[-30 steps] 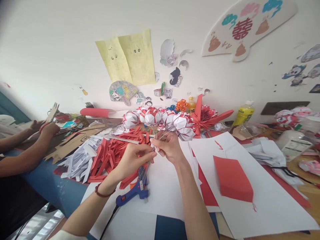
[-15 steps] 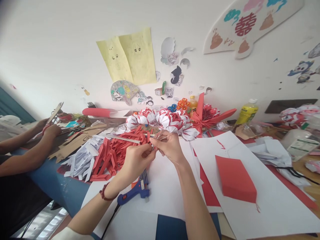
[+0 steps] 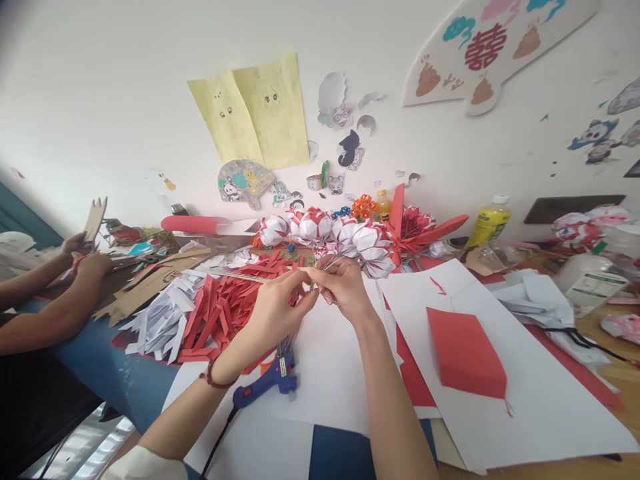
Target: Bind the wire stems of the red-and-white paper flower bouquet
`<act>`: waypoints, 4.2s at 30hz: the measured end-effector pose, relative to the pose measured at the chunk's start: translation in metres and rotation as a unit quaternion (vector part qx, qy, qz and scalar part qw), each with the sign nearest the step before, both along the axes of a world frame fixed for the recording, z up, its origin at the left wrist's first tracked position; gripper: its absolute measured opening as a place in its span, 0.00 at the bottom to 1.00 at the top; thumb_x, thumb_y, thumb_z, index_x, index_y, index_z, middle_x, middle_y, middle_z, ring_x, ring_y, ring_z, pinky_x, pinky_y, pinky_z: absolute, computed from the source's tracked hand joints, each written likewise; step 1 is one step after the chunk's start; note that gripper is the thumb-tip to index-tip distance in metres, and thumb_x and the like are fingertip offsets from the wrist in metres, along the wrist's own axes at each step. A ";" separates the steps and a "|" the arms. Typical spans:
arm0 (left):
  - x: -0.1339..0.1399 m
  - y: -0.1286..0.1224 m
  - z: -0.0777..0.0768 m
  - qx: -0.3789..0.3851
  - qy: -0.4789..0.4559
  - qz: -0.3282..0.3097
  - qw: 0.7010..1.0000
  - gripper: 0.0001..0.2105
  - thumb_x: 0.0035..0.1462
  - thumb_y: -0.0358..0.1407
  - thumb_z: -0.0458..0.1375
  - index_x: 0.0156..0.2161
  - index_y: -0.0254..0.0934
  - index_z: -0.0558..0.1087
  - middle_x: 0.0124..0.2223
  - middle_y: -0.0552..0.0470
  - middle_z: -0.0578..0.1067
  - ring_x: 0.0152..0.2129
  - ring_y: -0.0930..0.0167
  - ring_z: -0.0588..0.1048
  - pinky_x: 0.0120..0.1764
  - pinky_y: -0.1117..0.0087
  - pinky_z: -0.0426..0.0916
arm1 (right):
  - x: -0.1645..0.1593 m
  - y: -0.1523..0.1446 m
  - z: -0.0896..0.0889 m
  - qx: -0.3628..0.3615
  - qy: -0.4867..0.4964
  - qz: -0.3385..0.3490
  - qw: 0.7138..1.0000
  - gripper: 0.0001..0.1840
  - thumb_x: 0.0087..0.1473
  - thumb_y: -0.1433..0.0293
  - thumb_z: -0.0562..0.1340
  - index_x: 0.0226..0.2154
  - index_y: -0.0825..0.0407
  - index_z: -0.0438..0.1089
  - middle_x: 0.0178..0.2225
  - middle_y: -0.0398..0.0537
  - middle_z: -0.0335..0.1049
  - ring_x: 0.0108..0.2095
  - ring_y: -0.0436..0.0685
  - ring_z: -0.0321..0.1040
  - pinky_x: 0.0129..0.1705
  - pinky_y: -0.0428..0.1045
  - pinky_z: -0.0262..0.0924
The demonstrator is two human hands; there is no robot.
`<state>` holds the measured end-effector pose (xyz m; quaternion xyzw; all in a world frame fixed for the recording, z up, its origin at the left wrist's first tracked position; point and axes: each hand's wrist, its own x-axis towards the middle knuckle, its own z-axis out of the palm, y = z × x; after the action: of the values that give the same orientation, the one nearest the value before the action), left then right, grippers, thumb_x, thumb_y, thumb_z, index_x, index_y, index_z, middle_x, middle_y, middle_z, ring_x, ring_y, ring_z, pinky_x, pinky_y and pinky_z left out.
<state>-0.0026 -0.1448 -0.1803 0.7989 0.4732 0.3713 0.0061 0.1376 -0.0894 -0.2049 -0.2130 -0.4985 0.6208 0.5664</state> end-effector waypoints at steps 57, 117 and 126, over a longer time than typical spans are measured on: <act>-0.039 0.128 0.056 -0.300 -0.314 -0.405 0.805 0.16 0.45 0.44 0.70 0.31 0.32 0.76 0.28 0.53 0.73 0.26 0.77 0.68 0.31 0.74 0.61 | -0.012 0.082 0.065 0.140 -0.004 -0.029 0.990 0.18 0.46 0.64 0.70 0.26 0.55 0.62 0.14 0.36 0.58 0.08 0.40 0.45 0.10 0.38 0.36; -0.012 0.107 0.047 0.221 0.032 0.042 0.974 0.11 0.55 0.28 0.56 0.23 0.38 0.63 0.18 0.59 0.69 0.15 0.73 0.58 0.37 0.67 0.59 | -0.026 0.059 0.086 0.239 -0.296 -0.331 0.864 0.17 0.54 0.55 0.62 0.33 0.53 0.67 0.30 0.46 0.71 0.28 0.51 0.68 0.28 0.43 0.60; -0.009 0.111 0.037 0.330 0.076 0.106 0.935 0.08 0.59 0.26 0.54 0.29 0.34 0.69 0.19 0.56 0.71 0.14 0.73 0.63 0.39 0.67 0.59 | -0.038 0.048 0.090 0.231 -0.332 -0.431 0.807 0.15 0.54 0.58 0.63 0.31 0.54 0.69 0.20 0.43 0.67 0.22 0.49 0.63 0.26 0.43 0.55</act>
<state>-0.0113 -0.0340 -0.1428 0.7269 0.4053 0.4434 -0.3327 0.0996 -0.0412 -0.1151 -0.4619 -0.6420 0.0708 0.6079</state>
